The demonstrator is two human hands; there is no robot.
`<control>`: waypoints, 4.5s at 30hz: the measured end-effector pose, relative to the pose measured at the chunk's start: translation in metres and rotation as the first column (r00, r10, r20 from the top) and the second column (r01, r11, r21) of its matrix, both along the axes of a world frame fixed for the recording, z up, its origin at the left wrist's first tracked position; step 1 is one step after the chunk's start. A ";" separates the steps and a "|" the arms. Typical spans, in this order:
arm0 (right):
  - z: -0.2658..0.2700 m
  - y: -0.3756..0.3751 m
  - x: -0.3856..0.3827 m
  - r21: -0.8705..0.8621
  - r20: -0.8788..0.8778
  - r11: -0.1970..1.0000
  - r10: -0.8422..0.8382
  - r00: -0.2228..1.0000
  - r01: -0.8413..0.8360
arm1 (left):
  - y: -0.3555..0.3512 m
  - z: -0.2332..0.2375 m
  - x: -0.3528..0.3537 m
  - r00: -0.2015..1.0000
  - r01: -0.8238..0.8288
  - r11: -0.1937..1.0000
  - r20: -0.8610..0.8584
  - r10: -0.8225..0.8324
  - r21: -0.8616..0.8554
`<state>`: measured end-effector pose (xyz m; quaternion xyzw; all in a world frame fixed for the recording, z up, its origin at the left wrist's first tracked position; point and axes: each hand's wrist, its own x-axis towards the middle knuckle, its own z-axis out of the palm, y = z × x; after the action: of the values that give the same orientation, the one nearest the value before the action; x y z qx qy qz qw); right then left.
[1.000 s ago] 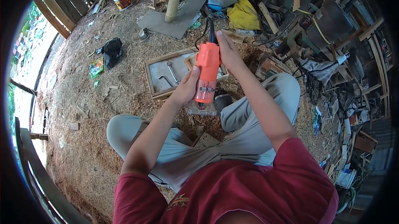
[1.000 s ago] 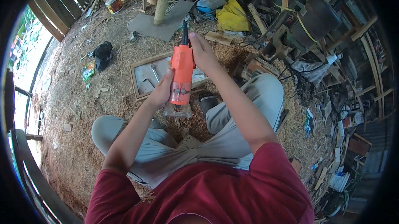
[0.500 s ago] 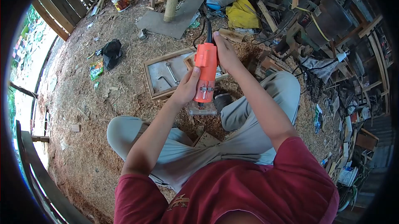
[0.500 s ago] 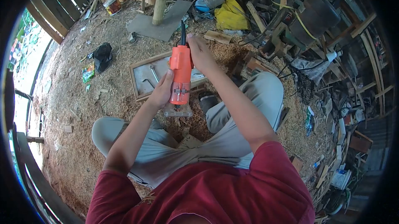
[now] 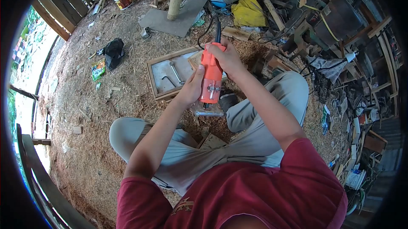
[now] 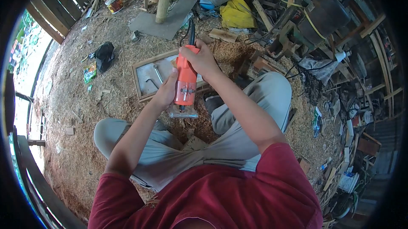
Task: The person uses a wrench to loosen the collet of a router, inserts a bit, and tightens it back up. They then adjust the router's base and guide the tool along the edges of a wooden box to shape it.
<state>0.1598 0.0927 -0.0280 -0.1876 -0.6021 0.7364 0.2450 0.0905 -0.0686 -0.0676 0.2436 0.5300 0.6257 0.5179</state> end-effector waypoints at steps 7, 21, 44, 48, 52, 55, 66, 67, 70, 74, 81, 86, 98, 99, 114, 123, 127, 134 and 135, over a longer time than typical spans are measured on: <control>-0.008 0.003 0.000 -0.018 0.013 1.000 0.004 1.000 -0.003 | -0.002 0.002 0.004 0.999 0.005 1.000 0.045 -0.005 0.006; -0.015 0.004 -0.005 0.298 -0.017 0.945 -0.134 0.991 0.133 | -0.002 0.004 0.017 0.998 -0.062 0.997 -0.005 0.063 0.048; -0.011 0.000 -0.003 0.519 0.036 0.835 -0.234 0.972 0.181 | 0.002 -0.004 0.010 0.991 -0.077 0.996 -0.106 0.081 0.042; -0.011 0.009 -0.007 0.506 0.069 0.855 -0.169 0.983 0.111 | 0.009 -0.009 0.004 0.998 -0.066 0.997 -0.012 0.067 0.042; 0.010 0.013 0.000 0.491 0.117 0.861 -0.217 0.969 0.133 | 0.017 -0.003 -0.001 0.994 -0.099 0.994 0.046 0.096 0.056; 0.021 0.025 0.012 0.452 0.271 0.891 -0.179 0.946 0.039 | 0.022 0.007 -0.002 0.992 -0.122 0.991 0.049 0.119 0.056; 0.005 -0.021 0.049 0.078 0.198 0.996 0.024 0.980 -0.041 | 0.035 0.010 -0.011 0.764 -0.212 0.964 -0.588 0.264 0.157; -0.007 -0.021 0.049 0.037 0.181 0.999 -0.007 0.983 0.001 | 0.034 0.009 -0.014 0.752 -0.181 0.969 -0.612 0.246 0.167; -0.029 -0.016 0.043 -0.094 0.107 0.991 -0.083 0.991 0.093 | 0.030 0.014 -0.025 0.738 -0.102 0.986 -0.655 0.162 0.129; -0.009 -0.010 0.042 -0.228 -0.075 0.960 -0.182 0.980 0.161 | 0.016 0.035 -0.070 0.663 -0.343 0.930 -0.667 0.339 0.132; 0.048 0.049 0.044 -0.519 -0.210 0.854 -0.164 0.964 0.032 | -0.016 0.026 -0.085 0.521 -0.475 0.873 -0.835 0.177 -0.112; 0.089 0.090 0.045 -0.455 -0.241 0.889 -0.057 0.969 -0.061 | -0.013 -0.012 -0.052 0.318 -0.303 0.924 -0.939 -0.134 -0.234; 0.088 0.162 0.008 -0.602 -0.469 0.622 0.232 0.852 -0.501 | 0.007 -0.079 -0.061 0.248 -0.277 0.938 -0.959 -0.139 -0.207; 0.084 0.158 0.004 -0.580 -0.507 0.596 0.268 0.819 -0.555 | 0.007 -0.082 -0.060 0.219 -0.294 0.933 -0.965 -0.147 -0.209; -0.014 0.136 0.006 -0.176 -0.324 0.945 0.209 0.922 -0.276 | 0.061 -0.102 -0.062 0.183 -0.497 0.867 -0.981 0.071 -0.030; -0.014 0.139 0.005 -0.081 -0.259 0.979 0.161 0.952 -0.188 | 0.083 -0.108 -0.083 0.077 -0.330 0.944 -0.996 0.052 0.024; -0.031 0.141 -0.009 0.010 -0.243 0.986 0.163 0.956 -0.166 | 0.085 -0.116 -0.102 0.037 -0.302 0.953 -0.999 0.023 0.011; -0.082 0.132 -0.038 0.203 -0.223 0.974 0.142 0.965 -0.096 | 0.105 -0.128 -0.111 0.073 -0.274 0.961 -0.996 0.058 0.036; -0.088 0.133 -0.039 0.211 -0.218 0.972 0.153 0.964 -0.106 | 0.107 -0.131 -0.111 0.063 -0.281 0.959 -0.997 0.048 0.028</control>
<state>0.1210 0.2255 -0.1160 -0.0347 -0.6504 0.7043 0.2824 -0.0203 0.0383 -0.1989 0.4940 0.8148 0.3015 -0.0330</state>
